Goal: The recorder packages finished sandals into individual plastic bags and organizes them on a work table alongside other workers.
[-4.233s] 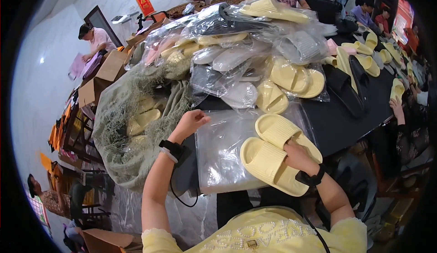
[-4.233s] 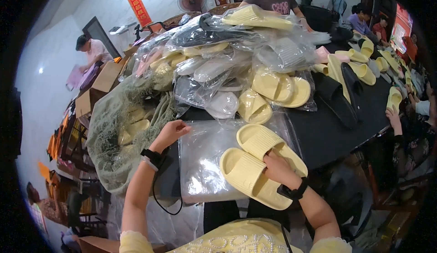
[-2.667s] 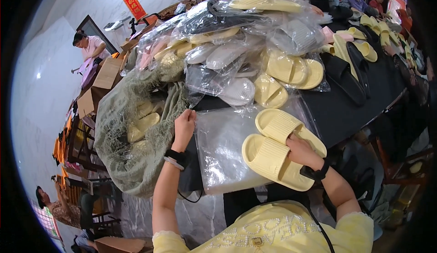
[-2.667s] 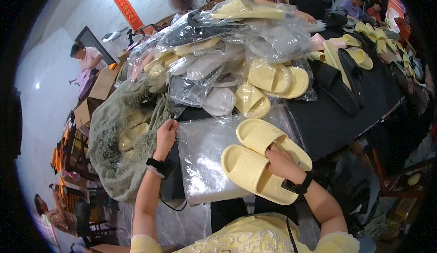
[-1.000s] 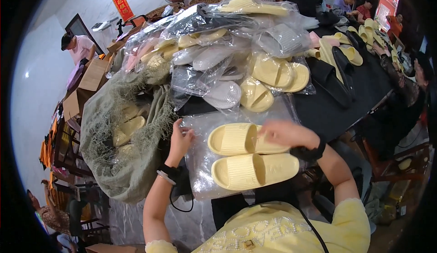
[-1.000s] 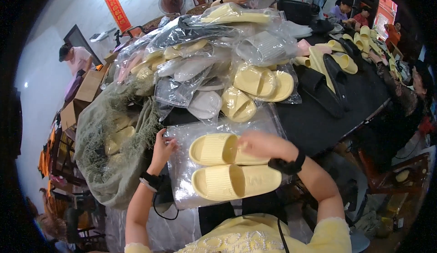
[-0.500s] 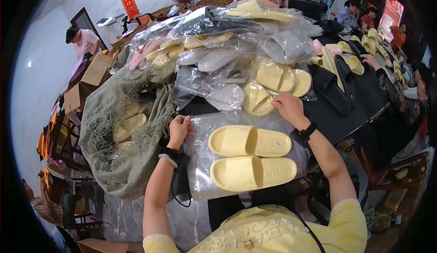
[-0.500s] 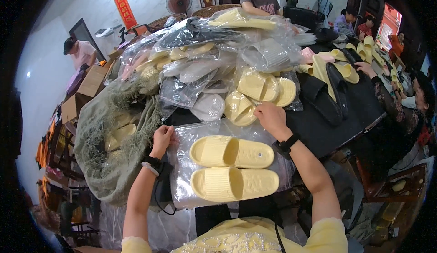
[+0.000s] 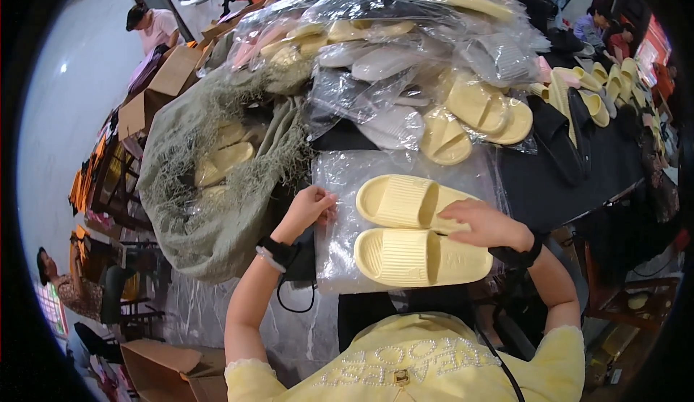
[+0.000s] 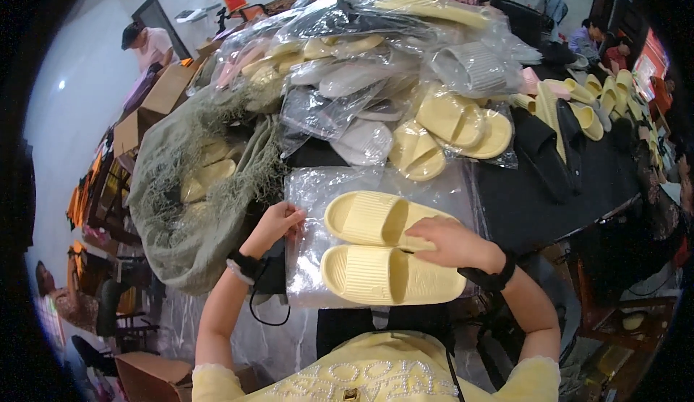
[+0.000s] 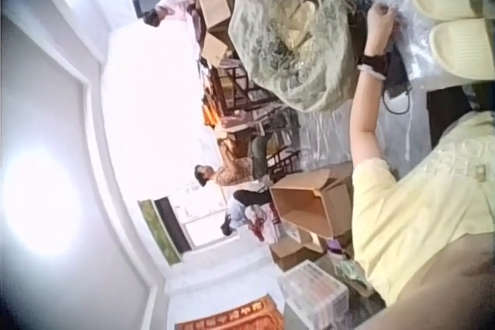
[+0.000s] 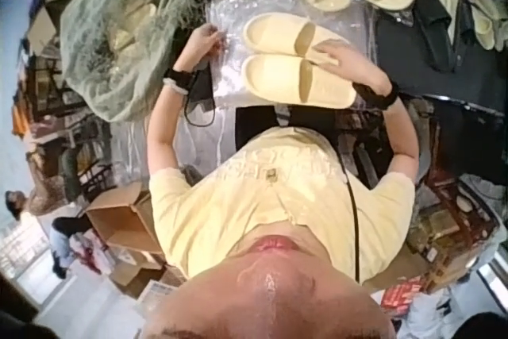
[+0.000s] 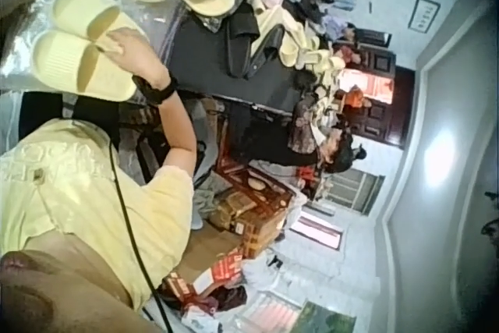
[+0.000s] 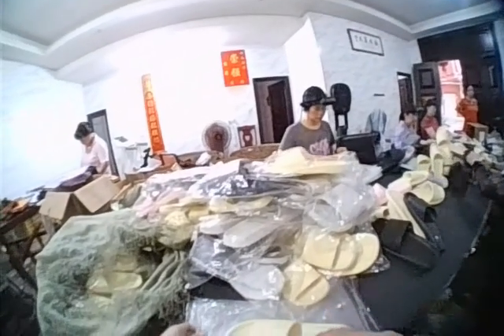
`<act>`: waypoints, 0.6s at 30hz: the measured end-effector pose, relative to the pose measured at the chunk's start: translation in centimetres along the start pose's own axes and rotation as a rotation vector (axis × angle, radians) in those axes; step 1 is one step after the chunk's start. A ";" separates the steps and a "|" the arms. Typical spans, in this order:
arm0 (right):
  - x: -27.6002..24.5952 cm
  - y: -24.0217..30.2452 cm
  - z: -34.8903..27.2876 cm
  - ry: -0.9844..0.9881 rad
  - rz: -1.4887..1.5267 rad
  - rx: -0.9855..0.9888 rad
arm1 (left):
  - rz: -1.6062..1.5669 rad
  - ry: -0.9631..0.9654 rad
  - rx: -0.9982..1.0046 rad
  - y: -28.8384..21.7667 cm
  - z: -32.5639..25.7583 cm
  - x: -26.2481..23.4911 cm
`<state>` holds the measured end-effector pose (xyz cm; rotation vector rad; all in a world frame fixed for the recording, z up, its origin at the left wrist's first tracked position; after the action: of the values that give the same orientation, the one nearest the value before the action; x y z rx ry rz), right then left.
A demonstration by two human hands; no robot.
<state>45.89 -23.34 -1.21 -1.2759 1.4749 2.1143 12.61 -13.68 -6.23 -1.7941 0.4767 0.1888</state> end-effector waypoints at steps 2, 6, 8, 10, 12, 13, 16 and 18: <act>1.6 0.9 0.6 0.014 0.003 -0.061 | 0.057 -0.030 0.000 0.2 0.1 0.3; 4.0 1.0 2.0 0.085 -0.154 -0.028 | 0.115 -0.091 -0.001 0.8 -0.1 0.3; 4.6 0.7 2.0 0.096 -0.261 -0.008 | 0.058 -0.108 0.013 0.9 -0.9 0.1; 4.7 0.7 2.0 0.041 -0.262 -0.036 | -0.102 -0.057 -0.141 1.2 -2.7 0.0; 4.7 0.9 2.0 0.033 -0.286 -0.023 | -0.113 0.024 -0.116 0.6 -5.5 0.5; 4.7 0.9 2.0 0.024 -0.310 -0.012 | -0.124 0.103 -0.090 0.9 -6.9 1.1; 5.1 1.2 2.5 -0.022 -0.341 -0.004 | -0.192 0.001 -0.088 4.0 -10.1 1.5; 5.0 1.1 2.7 0.001 -0.349 -0.012 | -0.169 -0.078 -0.025 5.9 -11.6 1.3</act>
<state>40.90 -22.77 -4.10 -1.4189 1.1416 1.8951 10.00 -26.21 -8.69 -1.8347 0.2672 0.1473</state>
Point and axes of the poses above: each hand's wrist, its own z-axis towards the middle knuckle, its own x-axis out of the palm, y = z × x, the point moved 4 cm from there along z, towards the middle knuckle, and after that the axes turned 10 degrees about -y, right-handed, at the moved point
